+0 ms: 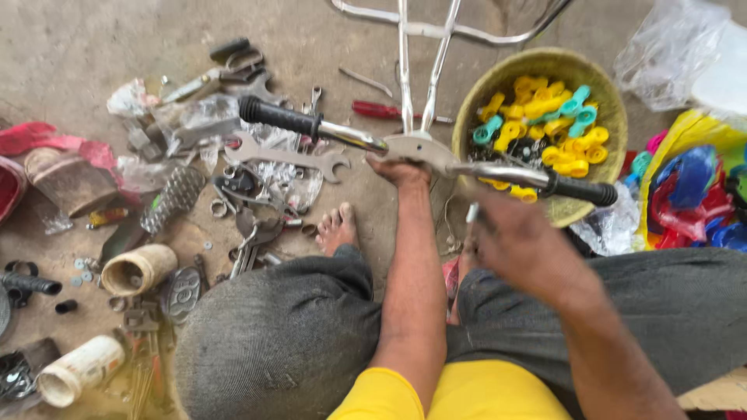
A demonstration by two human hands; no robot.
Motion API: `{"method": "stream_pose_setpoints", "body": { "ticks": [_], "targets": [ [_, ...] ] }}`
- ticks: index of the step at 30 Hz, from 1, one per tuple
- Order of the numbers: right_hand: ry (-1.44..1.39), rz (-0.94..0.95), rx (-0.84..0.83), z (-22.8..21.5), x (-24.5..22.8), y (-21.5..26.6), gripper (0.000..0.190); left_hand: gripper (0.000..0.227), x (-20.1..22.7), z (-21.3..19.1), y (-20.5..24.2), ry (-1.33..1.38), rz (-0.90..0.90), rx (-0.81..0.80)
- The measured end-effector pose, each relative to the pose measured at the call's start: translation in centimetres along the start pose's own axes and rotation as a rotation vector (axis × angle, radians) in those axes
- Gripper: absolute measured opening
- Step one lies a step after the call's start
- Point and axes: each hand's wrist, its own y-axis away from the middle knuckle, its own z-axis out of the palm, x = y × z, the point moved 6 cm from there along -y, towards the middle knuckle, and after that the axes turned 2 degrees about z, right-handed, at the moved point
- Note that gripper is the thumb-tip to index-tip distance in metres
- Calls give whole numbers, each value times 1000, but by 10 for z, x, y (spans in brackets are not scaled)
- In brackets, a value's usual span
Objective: The person sorts colorful plastic spools from a bowl and then uses a hammer and pliers to adjust a metal bicycle handlebar assembly. The person works on the floor surrounded by tools and plastic parts.
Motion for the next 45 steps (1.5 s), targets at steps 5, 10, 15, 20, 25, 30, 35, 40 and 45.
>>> {"method": "stream_pose_setpoints", "body": {
  "ticks": [5, 10, 15, 20, 25, 30, 35, 40, 45],
  "targets": [
    [169, -317, 226, -35, -31, -88, 21, 58, -4, -6, -8, -62, -8, -16],
    [465, -110, -64, 12, -4, -147, 20, 63, -11, -6, -6, -38, -35, 53],
    [643, -119, -283, 45, 13, -166, 21, 74, -11, 10, -5, 13, -37, -60],
    [818, -131, -329, 36, 23, -173, 19, 78, -16, 3, -1, -13, -98, 43],
    [931, -91, -401, 28, 25, -171, 19, 79, -13, 10, 0, 94, -45, -72],
    [941, -90, -428, 29, 19, -175, 22, 82, -11, 9, 4, 33, -20, -19],
    [947, -92, -443, 34, 20, -175, 21, 81, -10, 12, 7, 31, -18, 12],
    [933, -171, -433, 38, 22, -172, 15, 78, -11, 8, 3, 46, 15, 34],
    [913, -211, -411, 46, 10, -166, 13, 73, -18, -9, -16, 86, 75, -12]
  ]
}}
